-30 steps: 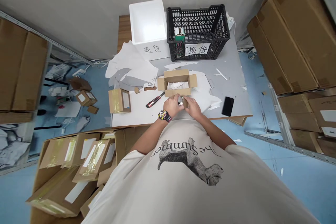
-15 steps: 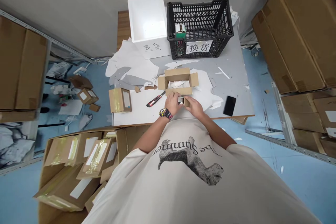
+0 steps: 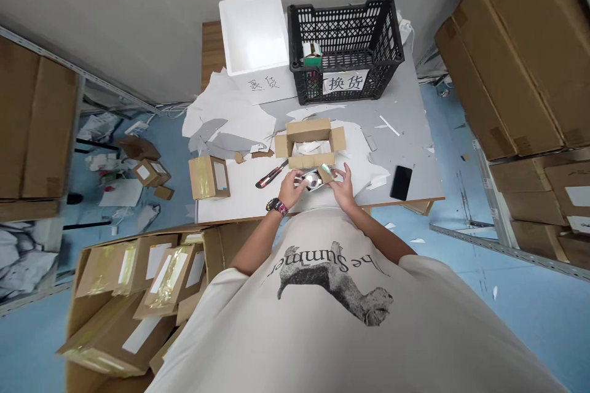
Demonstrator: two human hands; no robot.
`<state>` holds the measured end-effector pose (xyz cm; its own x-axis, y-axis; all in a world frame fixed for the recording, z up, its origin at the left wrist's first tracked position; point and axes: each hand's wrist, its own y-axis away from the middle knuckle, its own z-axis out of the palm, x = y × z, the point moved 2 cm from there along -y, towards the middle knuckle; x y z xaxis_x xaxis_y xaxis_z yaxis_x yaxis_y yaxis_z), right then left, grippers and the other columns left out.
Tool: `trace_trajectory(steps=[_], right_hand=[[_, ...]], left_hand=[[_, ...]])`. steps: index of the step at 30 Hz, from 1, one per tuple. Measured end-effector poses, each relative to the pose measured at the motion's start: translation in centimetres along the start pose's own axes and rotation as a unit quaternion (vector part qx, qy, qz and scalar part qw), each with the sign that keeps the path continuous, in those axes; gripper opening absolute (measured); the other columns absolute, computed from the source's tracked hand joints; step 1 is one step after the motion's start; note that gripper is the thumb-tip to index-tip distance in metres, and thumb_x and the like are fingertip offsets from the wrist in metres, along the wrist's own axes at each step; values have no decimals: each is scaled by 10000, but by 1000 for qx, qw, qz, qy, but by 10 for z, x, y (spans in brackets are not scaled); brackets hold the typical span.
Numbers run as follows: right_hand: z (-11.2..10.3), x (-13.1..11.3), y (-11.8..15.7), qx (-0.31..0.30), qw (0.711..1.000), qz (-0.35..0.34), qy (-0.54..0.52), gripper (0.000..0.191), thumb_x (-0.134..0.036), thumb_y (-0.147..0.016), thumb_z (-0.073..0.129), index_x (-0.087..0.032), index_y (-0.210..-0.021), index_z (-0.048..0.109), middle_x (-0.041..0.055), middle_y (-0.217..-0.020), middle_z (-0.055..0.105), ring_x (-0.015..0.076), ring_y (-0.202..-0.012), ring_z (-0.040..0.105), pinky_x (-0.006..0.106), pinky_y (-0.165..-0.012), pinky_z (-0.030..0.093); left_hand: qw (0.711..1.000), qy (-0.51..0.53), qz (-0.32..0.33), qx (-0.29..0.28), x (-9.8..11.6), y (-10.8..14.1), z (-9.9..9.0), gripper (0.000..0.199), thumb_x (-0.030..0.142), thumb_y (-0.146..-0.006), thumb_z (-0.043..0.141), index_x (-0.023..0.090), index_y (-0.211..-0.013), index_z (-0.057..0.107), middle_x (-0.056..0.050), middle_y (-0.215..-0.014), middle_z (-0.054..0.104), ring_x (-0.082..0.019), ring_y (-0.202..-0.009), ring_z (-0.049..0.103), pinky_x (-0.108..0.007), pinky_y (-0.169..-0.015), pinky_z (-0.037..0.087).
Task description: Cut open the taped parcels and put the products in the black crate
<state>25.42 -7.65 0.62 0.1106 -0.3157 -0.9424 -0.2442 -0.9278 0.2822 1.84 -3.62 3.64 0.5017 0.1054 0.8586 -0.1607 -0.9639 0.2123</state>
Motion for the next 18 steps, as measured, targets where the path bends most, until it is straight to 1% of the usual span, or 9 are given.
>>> trace_trajectory(steps=[1, 3, 5, 6, 8, 10, 12, 14, 18], right_hand=[[4, 2, 3, -16, 999, 12, -26, 949, -471, -1000, 682, -255, -1852, 325, 198, -1581, 710, 325, -1240, 792, 550, -1047, 701], [9, 3, 7, -59, 997, 0, -45, 798, -519, -1030, 643, -264, -1770, 491, 173, -1501, 780, 326, -1311, 782, 560, -1123, 672], [13, 1, 10, -89, 995, -27, -36, 667, -571, -1038, 651, -268, -1633, 659, 160, -1532, 775, 335, -1428, 735, 566, -1225, 615], [14, 0, 11, -94, 994, -35, -30, 638, -598, -1036, 665, -268, -1581, 705, 155, -1567, 756, 341, -1469, 711, 566, -1251, 596], [16, -3, 13, -93, 994, -43, -23, 651, -643, -1017, 708, -272, -1552, 728, 150, -1623, 713, 352, -1517, 675, 563, -1254, 599], [19, -5, 14, -92, 994, -46, -21, 702, -659, -985, 762, -278, -1572, 714, 152, -1648, 679, 359, -1537, 653, 561, -1234, 620], [22, -8, 15, -89, 995, -48, -18, 708, -650, -976, 778, -278, -1575, 712, 156, -1642, 667, 357, -1537, 648, 569, -1236, 621], [22, -12, 16, -85, 995, -57, -7, 691, -631, -987, 766, -276, -1578, 712, 161, -1635, 657, 353, -1528, 649, 577, -1233, 623], [19, -26, 21, -104, 988, -106, 49, 721, -589, -978, 802, -290, -1624, 685, 167, -1697, 587, 356, -1598, 574, 553, -1207, 645]], left_hand=[[1000, 1, -5, 13, 0, 2, 3, 258, 417, -1016, 745, 221, -1175, 697, -124, -1306, 789, -226, -1026, 792, -370, -880, 663], [1000, 5, -16, 26, 0, 7, 9, 234, 460, -1035, 718, 236, -1096, 683, -94, -1184, 821, -222, -986, 792, -361, -875, 651], [999, 4, -23, 29, 0, 10, 15, 238, 489, -1052, 684, 254, -1037, 658, -54, -1019, 822, -216, -915, 782, -349, -854, 631], [999, 0, -27, 32, -1, 12, 17, 235, 491, -1060, 665, 262, -1011, 644, -34, -939, 808, -215, -879, 775, -346, -847, 620], [998, -10, -42, 40, -2, 12, 19, 222, 469, -1072, 627, 275, -965, 617, -5, -820, 770, -217, -822, 762, -345, -833, 602], [997, -11, -61, 43, -4, 12, 18, 207, 429, -1074, 602, 281, -930, 597, 5, -770, 756, -219, -801, 760, -345, -830, 596], [997, -4, -71, 32, -7, 11, 17, 193, 400, -1061, 603, 279, -911, 582, 6, -776, 768, -214, -797, 759, -339, -826, 595], [997, 9, -70, 11, -10, 11, 15, 202, 410, -1058, 607, 276, -910, 579, 6, -803, 785, -206, -801, 756, -332, -821, 596], [997, 47, -55, -28, -16, 17, 7, 222, 455, -1078, 589, 261, -995, 657, -19, -912, 824, -204, -894, 781, -329, -835, 615]])
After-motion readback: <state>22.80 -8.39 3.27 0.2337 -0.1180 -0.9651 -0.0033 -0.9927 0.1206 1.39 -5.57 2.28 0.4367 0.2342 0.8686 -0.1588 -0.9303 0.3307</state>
